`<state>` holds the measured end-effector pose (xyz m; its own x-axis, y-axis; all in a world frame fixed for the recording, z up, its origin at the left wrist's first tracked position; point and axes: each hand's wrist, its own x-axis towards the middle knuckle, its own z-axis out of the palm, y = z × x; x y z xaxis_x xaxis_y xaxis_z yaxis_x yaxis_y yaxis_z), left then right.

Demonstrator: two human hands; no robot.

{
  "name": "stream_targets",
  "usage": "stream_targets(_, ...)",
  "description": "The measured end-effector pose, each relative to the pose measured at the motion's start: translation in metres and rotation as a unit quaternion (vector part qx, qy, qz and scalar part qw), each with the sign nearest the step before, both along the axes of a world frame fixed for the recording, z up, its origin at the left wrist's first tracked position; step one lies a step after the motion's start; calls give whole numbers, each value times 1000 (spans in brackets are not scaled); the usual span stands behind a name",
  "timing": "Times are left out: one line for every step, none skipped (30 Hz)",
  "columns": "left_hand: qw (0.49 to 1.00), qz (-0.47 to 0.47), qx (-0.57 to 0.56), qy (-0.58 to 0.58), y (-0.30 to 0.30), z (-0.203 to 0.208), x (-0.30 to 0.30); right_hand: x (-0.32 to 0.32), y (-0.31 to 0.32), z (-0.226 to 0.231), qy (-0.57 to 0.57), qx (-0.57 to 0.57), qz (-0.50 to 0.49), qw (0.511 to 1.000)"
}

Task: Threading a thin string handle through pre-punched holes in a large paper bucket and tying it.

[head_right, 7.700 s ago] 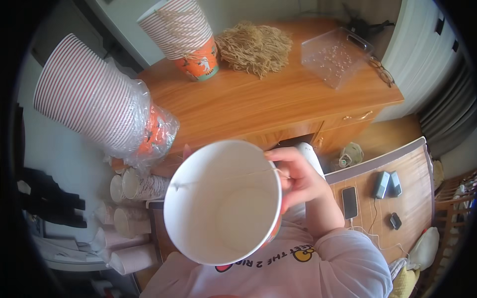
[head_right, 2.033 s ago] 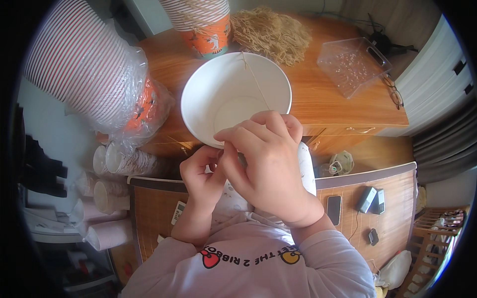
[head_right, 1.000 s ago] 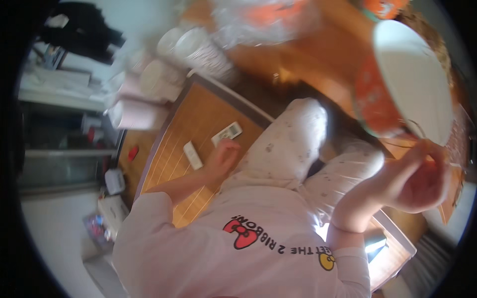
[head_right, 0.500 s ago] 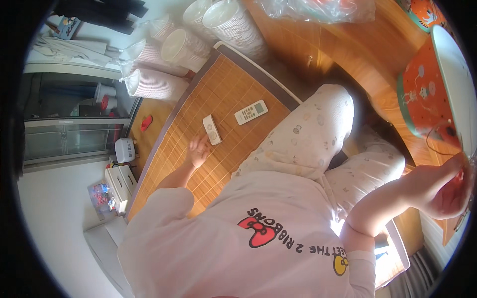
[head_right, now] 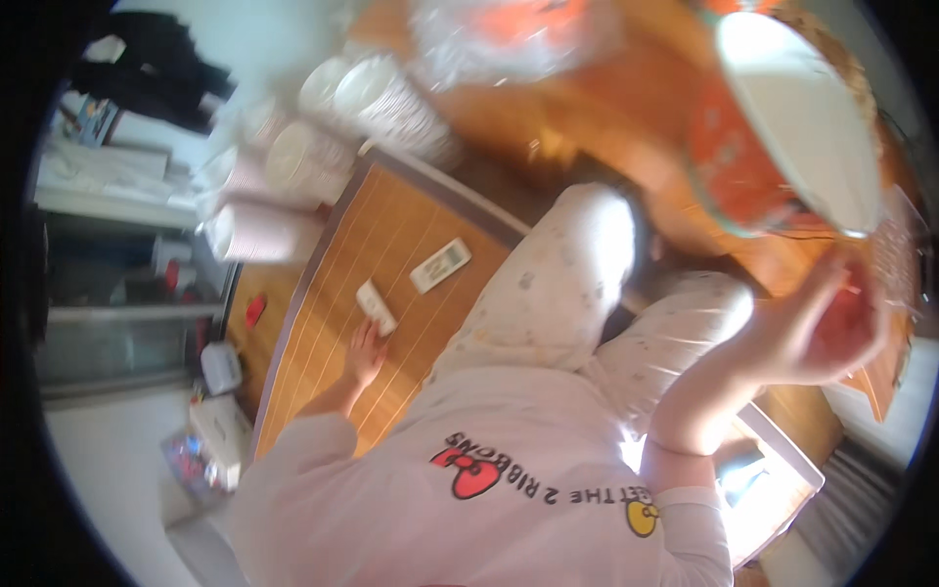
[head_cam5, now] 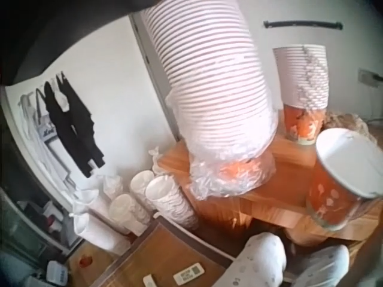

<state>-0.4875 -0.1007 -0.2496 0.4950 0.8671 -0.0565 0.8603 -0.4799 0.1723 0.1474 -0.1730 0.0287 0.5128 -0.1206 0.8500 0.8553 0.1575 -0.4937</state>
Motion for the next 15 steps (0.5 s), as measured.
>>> stream_targets(1000, -9, 17, -19, -4, -4, -6, -5, 1, -5, 31, 25, 35, 999)
stream_targets(999, -15, 24, -36, -6, -8, -11, -10, 2, -4, 25, 27, 48, 998)
stream_targets(998, -15, 31, -45, -11, -5, -15, -16, 6, -7, 25, 29, 69, 997)
stream_targets(994, 31, -63, -88, -7, 2, 2, -22, 5, -5, 8, 3, 62, 998)
stream_targets(977, 68, -162, -122, 0, 11, 21, -27, 3, -1, 4, -19, 49, 999)
stream_targets(993, 22, -69, -89, -5, 6, -4, -33, 5, 3, 28, -36, 77, 996)
stream_targets(998, -23, 25, -55, -4, 2, -25, -38, 10, 9, -1, -38, 93, 995)
stream_targets(994, -19, 33, -99, 4, -3, -14, -38, 8, 7, -6, -64, 94, 993)
stream_targets(989, -15, 38, -140, 13, 3, 3, -38, 6, 7, -5, -89, 92, 992)
stream_targets(988, -29, 33, -149, 31, 3, 28, -37, 4, 7, -15, -116, 97, 988)
stream_targets(987, -38, 41, -149, 44, 25, 60, -39, -2, 11, -6, -122, 90, 988)
stream_targets(978, -29, 5, -207, 53, 41, 103, -42, -3, 14, -8, -132, 94, 987)
stream_targets(962, -78, 27, -261, 67, 51, 147, -41, 1, 9, -18, -105, 84, 991)
stream_targets(941, -119, 53, -311, 78, 68, 186, -45, 4, 9, -5, -87, 108, 990)
stream_targets(897, -149, 40, -414, 82, 89, 236, -48, 8, 10, 8, -70, 91, 993)
